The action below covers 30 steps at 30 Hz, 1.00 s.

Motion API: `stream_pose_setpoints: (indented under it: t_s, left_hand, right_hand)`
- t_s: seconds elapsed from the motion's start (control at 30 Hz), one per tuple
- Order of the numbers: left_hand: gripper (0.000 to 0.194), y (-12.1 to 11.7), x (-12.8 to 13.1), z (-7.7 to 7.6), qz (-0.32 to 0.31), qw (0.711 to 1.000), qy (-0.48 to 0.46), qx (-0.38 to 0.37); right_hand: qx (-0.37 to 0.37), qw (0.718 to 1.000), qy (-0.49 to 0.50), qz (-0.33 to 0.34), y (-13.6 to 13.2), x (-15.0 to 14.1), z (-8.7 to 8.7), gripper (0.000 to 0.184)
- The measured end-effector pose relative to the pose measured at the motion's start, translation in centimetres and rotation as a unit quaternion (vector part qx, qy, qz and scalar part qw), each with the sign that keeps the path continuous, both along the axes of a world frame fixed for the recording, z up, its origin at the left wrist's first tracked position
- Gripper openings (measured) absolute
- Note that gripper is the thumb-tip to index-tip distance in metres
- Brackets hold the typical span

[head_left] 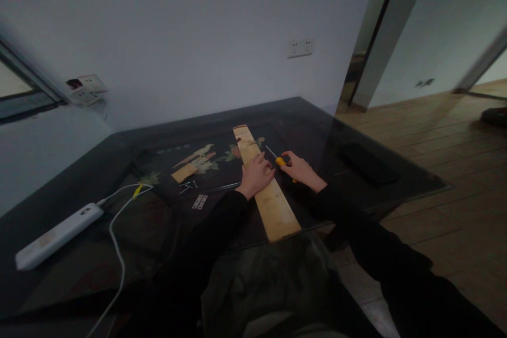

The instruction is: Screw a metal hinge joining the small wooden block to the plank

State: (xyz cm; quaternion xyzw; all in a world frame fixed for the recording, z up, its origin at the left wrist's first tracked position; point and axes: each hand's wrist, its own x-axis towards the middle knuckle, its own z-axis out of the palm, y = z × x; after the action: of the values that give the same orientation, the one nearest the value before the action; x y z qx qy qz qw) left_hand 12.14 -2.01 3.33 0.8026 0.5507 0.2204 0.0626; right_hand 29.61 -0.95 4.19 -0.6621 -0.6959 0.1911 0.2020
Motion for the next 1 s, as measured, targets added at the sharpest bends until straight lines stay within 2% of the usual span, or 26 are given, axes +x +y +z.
stream_pose_setpoints:
  t_s: [0.17,0.63,1.0]
  left_hand:
    - [0.021,-0.3,0.0,0.0,0.000,1.000,0.003,-0.001]
    - [0.019,-0.3,0.2,-0.1,-0.024,0.999,-0.015,-0.016]
    - [0.023,-0.3,0.4,-0.3,0.016,1.000,-0.011,0.009]
  right_hand:
    - [0.011,1.000,-0.005,0.008,0.0,-0.1,-0.1,0.040]
    - [0.013,0.999,-0.052,0.003,0.4,-0.3,-0.2,0.042]
    - [0.011,0.993,-0.114,-0.003,-0.7,-1.8,0.8,0.043]
